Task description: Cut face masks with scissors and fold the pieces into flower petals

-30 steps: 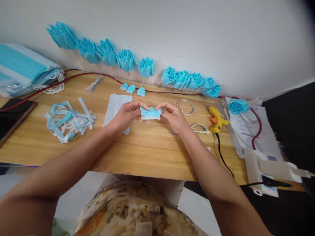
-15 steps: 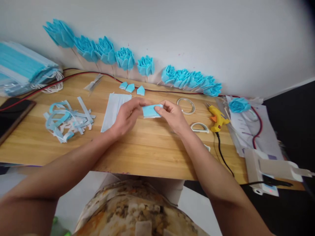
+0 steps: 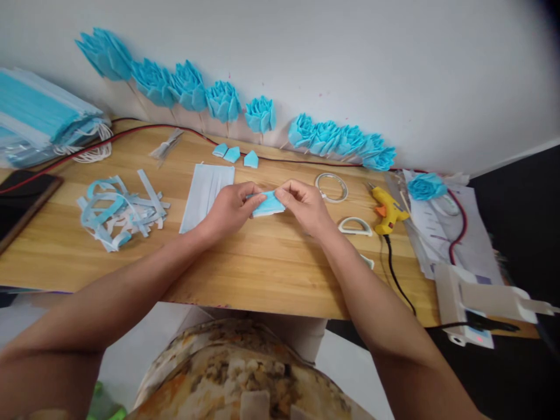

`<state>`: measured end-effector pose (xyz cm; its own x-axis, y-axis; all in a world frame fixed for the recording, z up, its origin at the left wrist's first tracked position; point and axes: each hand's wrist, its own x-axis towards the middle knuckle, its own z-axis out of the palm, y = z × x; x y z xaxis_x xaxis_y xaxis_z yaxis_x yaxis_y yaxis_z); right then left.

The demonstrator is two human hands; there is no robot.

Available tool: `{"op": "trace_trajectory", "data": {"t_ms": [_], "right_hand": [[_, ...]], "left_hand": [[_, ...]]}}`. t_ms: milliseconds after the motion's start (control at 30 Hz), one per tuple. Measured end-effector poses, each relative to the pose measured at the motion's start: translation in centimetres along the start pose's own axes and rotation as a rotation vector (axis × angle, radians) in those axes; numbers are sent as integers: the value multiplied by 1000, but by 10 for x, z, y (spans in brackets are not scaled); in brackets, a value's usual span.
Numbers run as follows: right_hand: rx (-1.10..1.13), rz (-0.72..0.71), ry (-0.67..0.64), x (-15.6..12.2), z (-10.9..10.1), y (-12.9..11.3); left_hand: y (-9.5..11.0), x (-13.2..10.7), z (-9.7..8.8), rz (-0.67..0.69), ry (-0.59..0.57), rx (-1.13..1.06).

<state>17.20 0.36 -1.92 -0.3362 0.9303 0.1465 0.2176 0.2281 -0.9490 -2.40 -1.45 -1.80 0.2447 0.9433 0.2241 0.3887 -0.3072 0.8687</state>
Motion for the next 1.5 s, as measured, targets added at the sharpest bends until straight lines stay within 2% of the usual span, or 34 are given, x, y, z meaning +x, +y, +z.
{"op": "trace_trajectory", "data": {"t_ms": [100, 200, 367, 533, 733, 867, 967, 1100, 1200, 1267, 1400, 1500], "right_hand": [[-65, 11, -17, -2, 1, -3], [-131, 7, 34, -3, 4, -7], [-123, -18, 63, -3, 7, -10], [-18, 59, -46, -1, 6, -4], [-89, 46, 18, -2, 6, -6], [-56, 65, 4, -2, 6, -8], [-61, 67, -5, -3, 6, -9], [-66, 81, -13, -4, 8, -5], [-43, 86, -8, -3, 9, -1], [-10, 93, -7, -3, 10, 0], [46, 137, 14, -3, 10, 0], [92, 191, 20, -3, 9, -1]], "left_hand": [[-2, -3, 4, 47, 23, 95], [-6, -4, 7, 113, 60, 235], [-11, -5, 7, 177, 84, 379], [-9, -5, 5, 70, 75, 231], [2, -1, -4, -114, -51, -110], [5, 0, -7, -184, -100, -217], [3, -2, -7, -143, -93, -160], [-2, -4, -6, 21, 61, 126], [-6, -3, -5, 68, 109, 182], [-7, -2, -4, 23, 72, 76], [-5, 0, -5, -163, -3, -309], [-3, 1, -6, -222, -79, -447]]}}
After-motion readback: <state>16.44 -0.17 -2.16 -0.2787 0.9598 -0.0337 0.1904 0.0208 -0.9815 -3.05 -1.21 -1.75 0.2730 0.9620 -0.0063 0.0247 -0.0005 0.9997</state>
